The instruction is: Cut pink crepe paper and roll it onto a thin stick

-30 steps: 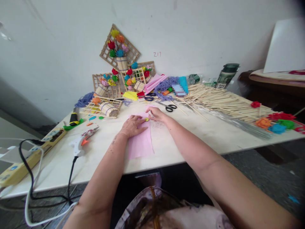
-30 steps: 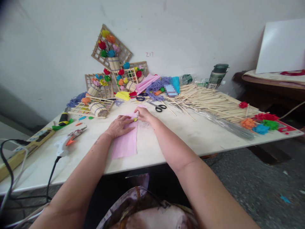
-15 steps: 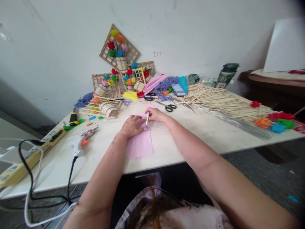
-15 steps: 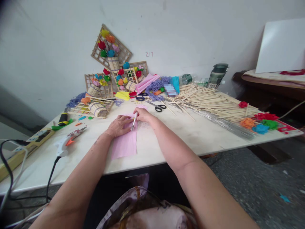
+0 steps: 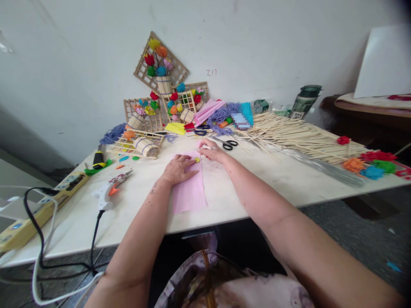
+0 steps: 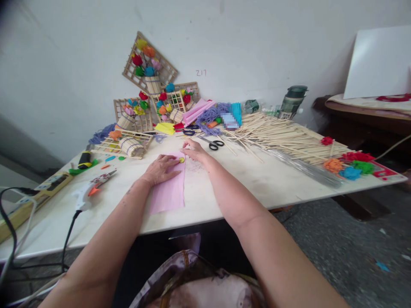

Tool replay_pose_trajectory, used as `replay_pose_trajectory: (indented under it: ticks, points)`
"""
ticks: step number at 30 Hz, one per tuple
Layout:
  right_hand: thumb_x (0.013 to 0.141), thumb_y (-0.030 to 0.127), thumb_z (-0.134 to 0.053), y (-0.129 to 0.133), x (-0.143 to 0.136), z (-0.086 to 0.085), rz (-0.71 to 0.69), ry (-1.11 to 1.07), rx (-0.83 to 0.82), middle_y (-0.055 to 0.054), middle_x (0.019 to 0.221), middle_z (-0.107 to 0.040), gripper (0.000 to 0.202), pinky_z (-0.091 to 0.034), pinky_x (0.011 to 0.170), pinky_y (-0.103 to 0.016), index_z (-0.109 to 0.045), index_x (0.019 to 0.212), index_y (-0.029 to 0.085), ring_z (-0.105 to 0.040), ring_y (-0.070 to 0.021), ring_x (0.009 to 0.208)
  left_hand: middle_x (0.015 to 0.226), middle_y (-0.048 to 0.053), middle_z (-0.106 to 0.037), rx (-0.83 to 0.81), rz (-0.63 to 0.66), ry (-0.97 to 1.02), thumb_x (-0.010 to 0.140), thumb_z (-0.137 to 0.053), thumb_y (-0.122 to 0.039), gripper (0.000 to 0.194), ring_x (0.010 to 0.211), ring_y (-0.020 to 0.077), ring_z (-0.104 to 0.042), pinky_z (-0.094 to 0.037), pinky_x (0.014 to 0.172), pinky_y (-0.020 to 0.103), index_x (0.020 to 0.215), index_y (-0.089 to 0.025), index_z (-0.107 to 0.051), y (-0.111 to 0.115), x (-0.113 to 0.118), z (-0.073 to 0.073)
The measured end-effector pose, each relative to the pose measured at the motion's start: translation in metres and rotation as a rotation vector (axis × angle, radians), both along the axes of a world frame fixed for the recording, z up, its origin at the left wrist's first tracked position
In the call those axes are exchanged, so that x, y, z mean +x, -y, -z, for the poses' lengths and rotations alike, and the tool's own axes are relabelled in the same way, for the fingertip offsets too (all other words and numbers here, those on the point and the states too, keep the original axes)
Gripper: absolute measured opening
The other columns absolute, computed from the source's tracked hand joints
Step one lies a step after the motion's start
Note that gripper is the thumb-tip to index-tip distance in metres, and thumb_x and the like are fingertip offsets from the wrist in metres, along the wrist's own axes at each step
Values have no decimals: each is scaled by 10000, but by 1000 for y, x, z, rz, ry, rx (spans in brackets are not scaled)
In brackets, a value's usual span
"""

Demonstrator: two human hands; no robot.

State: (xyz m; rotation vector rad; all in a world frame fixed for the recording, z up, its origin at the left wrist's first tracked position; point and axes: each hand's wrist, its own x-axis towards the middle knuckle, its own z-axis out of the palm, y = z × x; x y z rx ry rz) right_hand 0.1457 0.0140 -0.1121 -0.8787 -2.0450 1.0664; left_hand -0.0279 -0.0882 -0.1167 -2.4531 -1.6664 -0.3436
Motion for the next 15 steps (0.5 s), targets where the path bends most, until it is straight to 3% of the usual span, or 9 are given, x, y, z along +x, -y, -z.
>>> replay_pose_trajectory:
  ticks: [4, 6, 11, 15]
  points:
    - [614, 287, -642, -3, 5, 1, -137, 15, 186, 42, 706, -519, 233, -365, 568, -198, -509, 774, 180, -472, -93, 639, 1182, 76, -532, 1, 3, -2, 779, -451, -563, 522, 1080, 250, -429, -354, 944, 405, 1184, -256, -571, 0, 0, 1]
    - [577, 221, -651, -1, 4, 0, -177, 42, 113, 51, 669, -517, 229, -375, 579, -202, -516, 758, 179, -472, -92, 620, 1186, 75, -531, 0, -4, 0, 778, -457, -557, 514, 1085, 252, -429, -357, 941, 408, 1171, -251, -580, 0, 0, 1]
    - [645, 158, -553, 9, -1, -7, -146, 1, -241, 61, 568, -499, 76, -412, 560, -218, -519, 708, 182, -455, -78, 505, 1187, 72, -529, 3, -8, -2, 775, -455, -561, 513, 1088, 254, -430, -361, 939, 412, 1158, -248, -587, 0, -1, 2]
    - [661, 162, -549, 17, 0, -14, -112, 23, -160, 47, 563, -513, 17, -391, 541, -206, -542, 654, 175, -468, -82, 518, 1189, 85, -530, 6, -2, -8, 779, -437, -574, 543, 1094, 262, -424, -357, 945, 411, 1174, -229, -578, -1, -2, 2]
